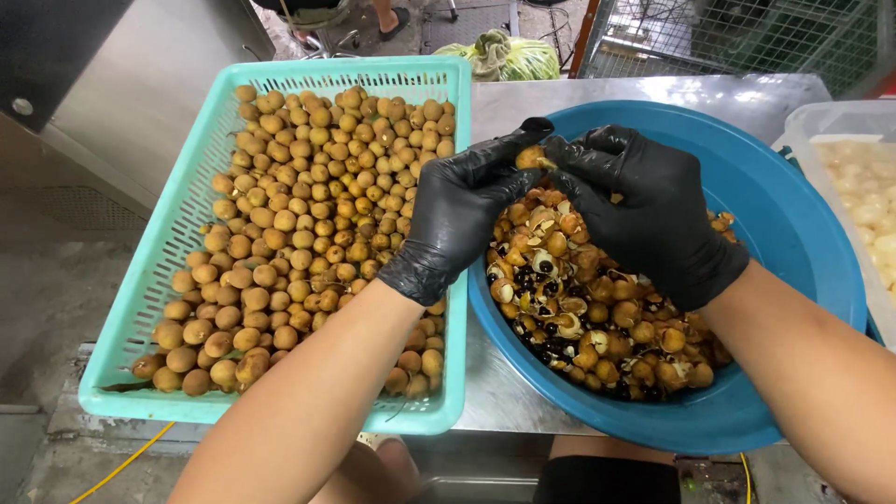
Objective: The recorder is peeling longan fruit and removing the seeds, placing the seeds in a blue bowl.
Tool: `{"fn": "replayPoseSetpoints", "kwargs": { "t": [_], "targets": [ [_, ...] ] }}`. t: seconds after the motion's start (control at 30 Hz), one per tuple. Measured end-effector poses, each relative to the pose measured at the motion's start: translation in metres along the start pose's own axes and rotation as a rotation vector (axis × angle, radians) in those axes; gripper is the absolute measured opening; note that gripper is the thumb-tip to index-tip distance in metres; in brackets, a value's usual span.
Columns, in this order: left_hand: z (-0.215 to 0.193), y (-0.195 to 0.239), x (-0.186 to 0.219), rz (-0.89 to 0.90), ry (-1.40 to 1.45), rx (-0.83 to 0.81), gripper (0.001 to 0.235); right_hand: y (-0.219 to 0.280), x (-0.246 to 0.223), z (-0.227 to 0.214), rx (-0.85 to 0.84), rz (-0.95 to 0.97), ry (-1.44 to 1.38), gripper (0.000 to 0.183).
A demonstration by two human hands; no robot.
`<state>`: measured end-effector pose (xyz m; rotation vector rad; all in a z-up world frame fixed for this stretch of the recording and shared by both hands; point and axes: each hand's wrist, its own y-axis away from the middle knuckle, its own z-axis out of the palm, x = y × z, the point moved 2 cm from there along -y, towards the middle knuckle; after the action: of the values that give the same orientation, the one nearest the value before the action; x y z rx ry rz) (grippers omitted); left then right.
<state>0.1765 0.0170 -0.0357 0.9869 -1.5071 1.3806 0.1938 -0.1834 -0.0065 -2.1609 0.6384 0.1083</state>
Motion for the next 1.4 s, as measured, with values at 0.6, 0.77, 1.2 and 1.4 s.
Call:
{"fn": "replayPoseSetpoints", "kwargs": {
  "t": [0.6, 0.77, 1.2, 1.4],
  "targets": [
    [-0.004, 0.001, 0.003, 0.017, -0.340, 0.028, 0.030, 0.001, -0.003, -0.001, -0.034, 0.033, -0.011, 0.025],
    [0.006, 0.007, -0.002, -0.157, -0.081, 0.052, 0.035, 0.011, 0.003, 0.002, -0.043, 0.073, -0.003, 0.024],
    [0.006, 0.005, -0.018, 0.128, -0.273, 0.096, 0.030, 0.024, 0.012, 0.007, -0.080, 0.009, 0.142, 0.027],
    [0.014, 0.013, 0.011, -0.006, -0.297, 0.130, 0.033, 0.023, 0.008, 0.008, -0.056, 0.176, 0.029, 0.013]
  ]
}}
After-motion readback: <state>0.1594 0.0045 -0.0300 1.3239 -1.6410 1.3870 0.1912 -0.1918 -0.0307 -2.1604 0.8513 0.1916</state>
